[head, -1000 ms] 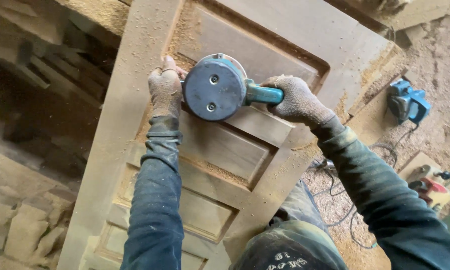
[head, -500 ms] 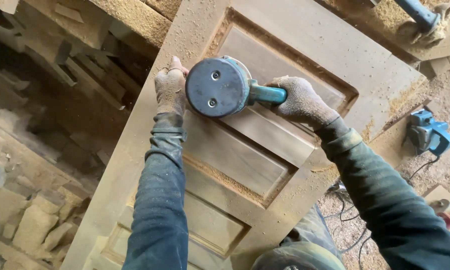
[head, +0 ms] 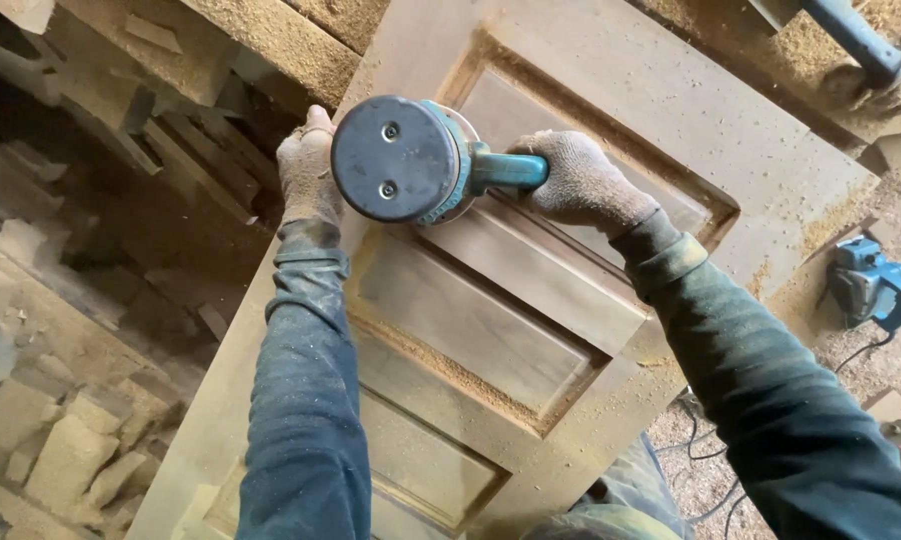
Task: Using a random orbital sander to smooth the surface of a wooden door in a workshop
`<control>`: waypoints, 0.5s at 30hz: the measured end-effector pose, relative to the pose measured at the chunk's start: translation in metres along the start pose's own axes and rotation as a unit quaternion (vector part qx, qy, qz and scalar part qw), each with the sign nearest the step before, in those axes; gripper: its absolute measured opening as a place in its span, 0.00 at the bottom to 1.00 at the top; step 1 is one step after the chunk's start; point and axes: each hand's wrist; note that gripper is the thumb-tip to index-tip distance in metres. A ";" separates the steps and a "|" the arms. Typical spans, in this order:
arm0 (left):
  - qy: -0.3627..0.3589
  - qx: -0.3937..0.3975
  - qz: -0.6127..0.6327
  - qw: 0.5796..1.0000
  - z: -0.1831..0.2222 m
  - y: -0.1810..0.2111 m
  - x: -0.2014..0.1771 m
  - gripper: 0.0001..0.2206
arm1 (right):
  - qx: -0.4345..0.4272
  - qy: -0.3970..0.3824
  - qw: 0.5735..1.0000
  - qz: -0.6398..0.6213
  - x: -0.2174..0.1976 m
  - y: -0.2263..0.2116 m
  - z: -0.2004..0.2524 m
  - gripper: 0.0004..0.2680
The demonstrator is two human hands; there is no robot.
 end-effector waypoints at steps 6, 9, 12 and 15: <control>-0.008 0.018 0.022 1.000 0.003 0.010 -0.015 0.22 | -0.010 -0.004 1.000 0.002 0.000 -0.015 -0.012 0.18; -0.009 0.013 0.019 1.000 -0.008 0.006 -0.015 0.22 | -0.016 -0.005 1.000 0.003 -0.001 -0.020 -0.014 0.18; -0.011 0.010 0.021 1.000 -0.013 0.004 -0.016 0.22 | -0.018 -0.005 1.000 0.009 0.000 -0.021 -0.018 0.17; -0.008 0.017 0.025 1.000 -0.005 0.010 -0.018 0.22 | -0.022 -0.005 1.000 0.007 0.004 -0.016 -0.021 0.17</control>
Point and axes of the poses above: each hand's wrist, its own z-axis away from the middle knuckle, its own x-axis out of the palm, y = z × x, and after that the axes turned 6 degrees about x, right-handed
